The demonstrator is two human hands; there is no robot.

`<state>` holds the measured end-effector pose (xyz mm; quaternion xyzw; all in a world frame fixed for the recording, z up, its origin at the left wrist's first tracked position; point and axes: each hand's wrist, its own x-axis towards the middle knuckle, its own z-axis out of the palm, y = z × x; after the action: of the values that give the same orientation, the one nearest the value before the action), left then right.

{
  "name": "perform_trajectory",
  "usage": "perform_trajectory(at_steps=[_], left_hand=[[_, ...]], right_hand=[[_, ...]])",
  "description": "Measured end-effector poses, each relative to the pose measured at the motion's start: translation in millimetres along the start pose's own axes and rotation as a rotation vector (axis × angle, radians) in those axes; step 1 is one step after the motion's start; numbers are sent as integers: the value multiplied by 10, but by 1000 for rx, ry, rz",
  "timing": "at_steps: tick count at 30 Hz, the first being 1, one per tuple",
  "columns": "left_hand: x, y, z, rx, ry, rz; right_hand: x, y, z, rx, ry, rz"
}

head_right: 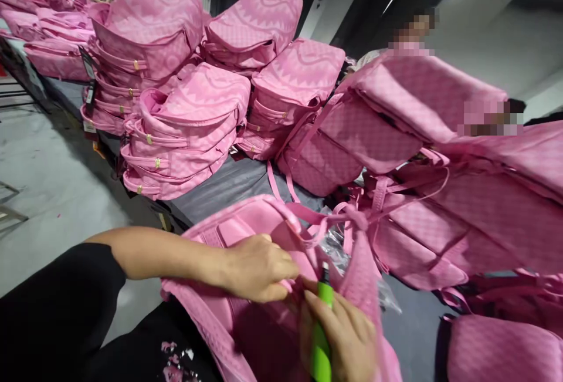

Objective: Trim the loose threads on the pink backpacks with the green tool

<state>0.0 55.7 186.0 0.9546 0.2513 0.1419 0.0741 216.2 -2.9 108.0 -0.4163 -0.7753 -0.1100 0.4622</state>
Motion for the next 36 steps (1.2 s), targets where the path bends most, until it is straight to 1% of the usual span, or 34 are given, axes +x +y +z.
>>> perform_trajectory(at_steps=[2,4,5,6,8,9,10,12,13,15,17,19,23,25,28,30,32,34,36], left_hand=[[-40,-87,287,-10,-65,-16],[-43,-192,453,17,-96,-27],[-30,-247,482,47,-69,-38],[-9,-304,480,79,-13,-58],[64,-420,434,141,92,-109],[114,-480,409,164,103,-132],[170,-539,394,181,73,-155],[293,-643,414,198,-79,-199],[355,-681,449,204,-157,-212],[466,-718,556,214,-246,-213],[550,-708,667,226,-265,-169],[602,-672,748,257,-258,-137],[641,-603,855,394,-283,-136],[650,-597,905,438,-307,-145],[650,-610,945,440,-316,-141],[645,-617,941,430,-326,-129],[645,-620,928,430,-342,-131],[655,-625,923,434,-351,-140],[673,-633,933,439,-345,-159]], right_hand=[[-185,71,212,31,-50,-47],[-333,127,422,20,-52,-89],[-377,145,505,12,-40,-96],[-401,154,570,5,-21,-96],[-397,143,648,10,14,-90],[-381,123,665,18,16,-73],[-362,95,669,34,16,-47],[-336,28,644,105,6,36],[-336,-1,619,151,-2,76],[-370,-20,558,221,-29,113],[-447,25,498,246,-69,123],[-541,112,455,254,-111,143],[-671,286,464,267,-130,182],[-691,334,509,285,-134,202],[-690,354,557,324,-174,235],[-663,353,543,340,-189,305],[-592,359,479,332,-220,368],[-465,383,378,324,-325,364],[-295,425,275,352,-498,340]])
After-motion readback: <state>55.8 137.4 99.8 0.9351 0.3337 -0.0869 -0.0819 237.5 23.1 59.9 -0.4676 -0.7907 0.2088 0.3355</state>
